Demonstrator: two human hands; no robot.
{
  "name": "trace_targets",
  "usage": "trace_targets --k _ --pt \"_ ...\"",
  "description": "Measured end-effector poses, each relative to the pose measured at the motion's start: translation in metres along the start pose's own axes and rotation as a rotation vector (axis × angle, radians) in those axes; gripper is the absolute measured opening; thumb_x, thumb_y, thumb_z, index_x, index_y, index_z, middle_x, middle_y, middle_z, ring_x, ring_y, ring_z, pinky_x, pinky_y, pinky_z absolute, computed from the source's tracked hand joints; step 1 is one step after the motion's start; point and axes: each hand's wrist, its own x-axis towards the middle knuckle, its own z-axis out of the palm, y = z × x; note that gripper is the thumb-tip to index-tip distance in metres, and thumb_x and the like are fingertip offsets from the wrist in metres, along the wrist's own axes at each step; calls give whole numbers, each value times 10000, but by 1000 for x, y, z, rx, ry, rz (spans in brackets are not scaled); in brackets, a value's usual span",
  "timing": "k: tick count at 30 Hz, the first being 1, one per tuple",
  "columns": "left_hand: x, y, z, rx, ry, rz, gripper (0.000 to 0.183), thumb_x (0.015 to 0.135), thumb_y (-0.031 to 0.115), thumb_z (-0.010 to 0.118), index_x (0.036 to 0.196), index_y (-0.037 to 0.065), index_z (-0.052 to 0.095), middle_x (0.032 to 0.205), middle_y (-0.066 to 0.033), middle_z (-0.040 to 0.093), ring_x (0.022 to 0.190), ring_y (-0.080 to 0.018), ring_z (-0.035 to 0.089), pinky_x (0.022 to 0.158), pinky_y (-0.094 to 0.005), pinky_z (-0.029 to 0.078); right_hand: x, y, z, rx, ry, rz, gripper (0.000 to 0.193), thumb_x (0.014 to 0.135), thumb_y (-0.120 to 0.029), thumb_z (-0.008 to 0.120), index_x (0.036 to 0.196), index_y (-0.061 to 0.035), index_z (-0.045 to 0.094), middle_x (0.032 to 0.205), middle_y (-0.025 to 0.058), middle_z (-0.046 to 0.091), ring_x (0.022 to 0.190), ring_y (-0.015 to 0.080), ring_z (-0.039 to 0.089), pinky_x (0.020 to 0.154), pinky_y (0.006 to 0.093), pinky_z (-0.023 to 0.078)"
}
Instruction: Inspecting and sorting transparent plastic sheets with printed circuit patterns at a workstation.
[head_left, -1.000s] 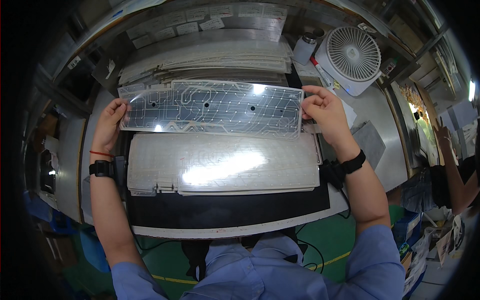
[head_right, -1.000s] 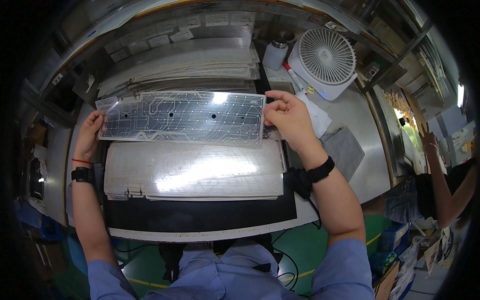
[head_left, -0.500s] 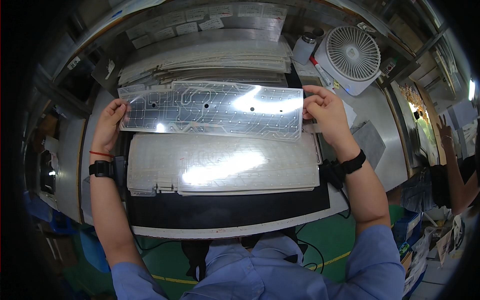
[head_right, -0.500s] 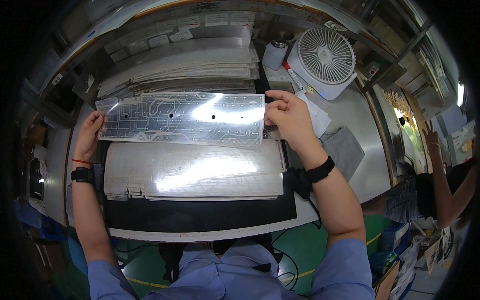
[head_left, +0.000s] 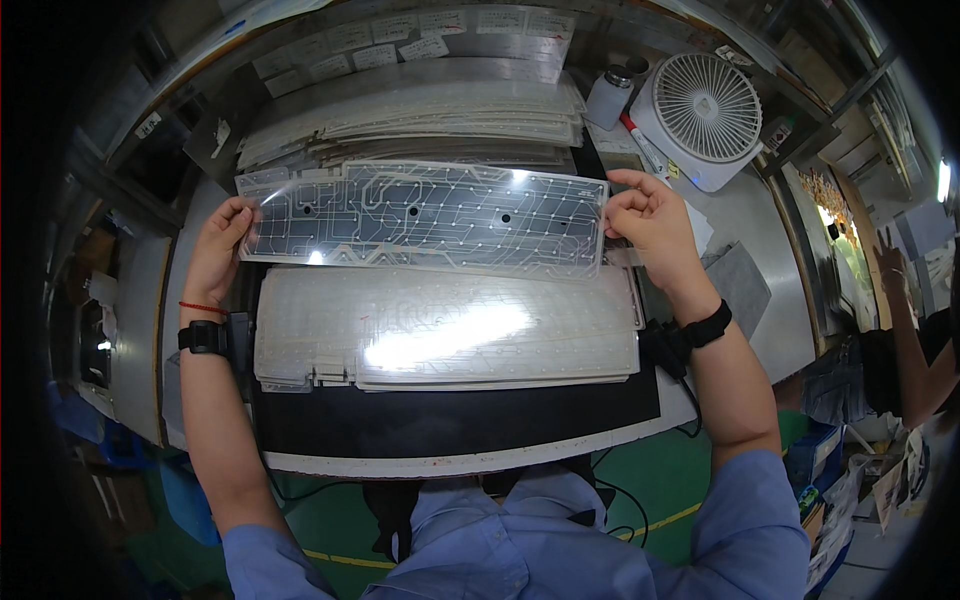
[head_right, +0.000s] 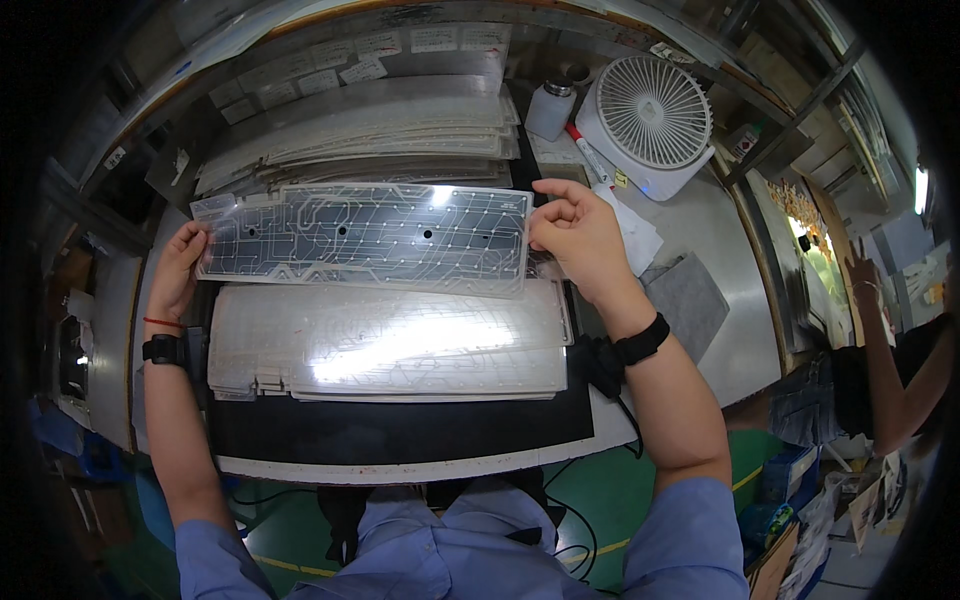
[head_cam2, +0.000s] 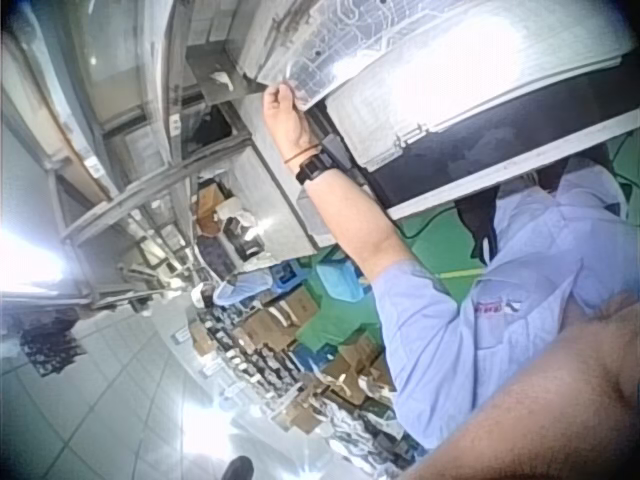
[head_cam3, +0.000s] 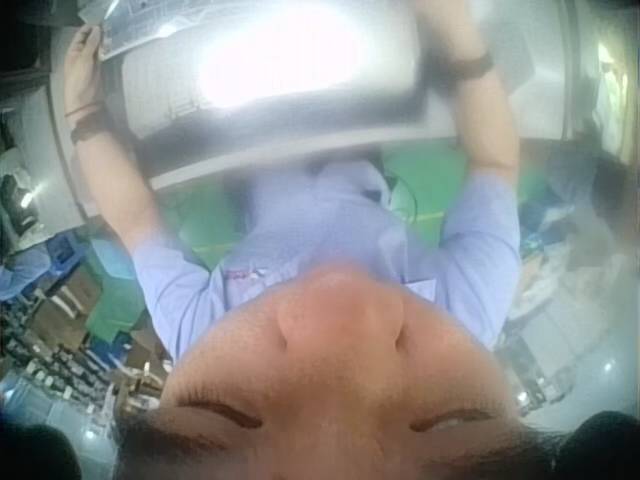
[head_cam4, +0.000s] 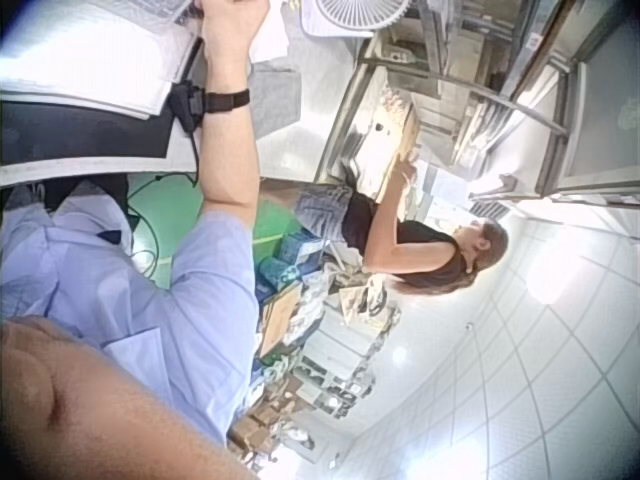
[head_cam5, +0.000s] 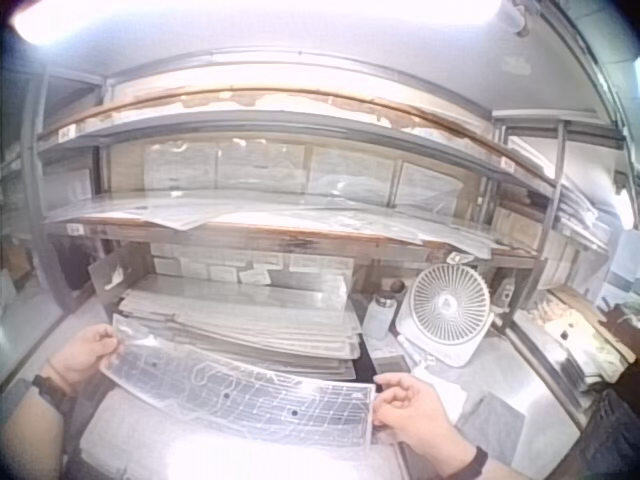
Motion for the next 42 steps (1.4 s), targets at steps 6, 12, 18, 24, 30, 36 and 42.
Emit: trace_targets --k 6,12,18,24,30,36,42 --pt "1 0 0 -7 -7 -3 150 978 133 543 1094 54 596 927 18 605 743 -31 543 687 -166 458 0 -1 0 -15 10 -12 409 829 14 599 1219 80 493 835 74 652 706 99 625 660 205 512" --pt "-1 2 1 -55 -19 -7 166 978 137 545 1111 45 581 919 15 605 760 -36 546 701 -168 458 2 -3 3 48 24 127 218 911 -105 595 1088 23 595 749 26 619 624 83 589 558 195 471" --pt "-5 14 18 -118 -13 -10 210 985 167 530 1137 35 591 967 -11 645 862 -90 606 786 -237 488 -1 3 2 -46 54 66 160 949 -182 600 919 -35 655 615 -71 495 503 17 425 463 171 310" --pt "-10 17 18 -196 -63 2 156 982 172 527 1066 57 590 930 23 616 816 -69 568 756 -214 455 -1 -2 6 -15 146 56 246 986 -252 554 944 -26 642 631 -12 565 472 39 473 451 171 345" --pt "-7 17 13 -94 -73 6 137 982 184 523 1027 73 589 913 31 618 766 -48 544 669 -188 425 4 6 -2 -27 120 20 312 1002 -294 525 842 -44 621 659 -10 578 522 52 509 512 186 400" --pt "-10 24 27 -127 -74 -41 138 991 159 485 1007 66 586 910 2 643 823 -59 607 732 -205 501 4 10 -7 -96 71 -68 250 990 -271 548 881 -62 631 675 -67 528 591 28 480 535 173 389" --pt "-10 21 17 -101 -142 -97 161 999 160 456 1015 61 582 925 -14 643 828 -80 616 724 -224 517 1 4 8 -104 5 69 160 952 -156 595 1052 -32 578 795 -32 615 620 22 503 547 174 406"
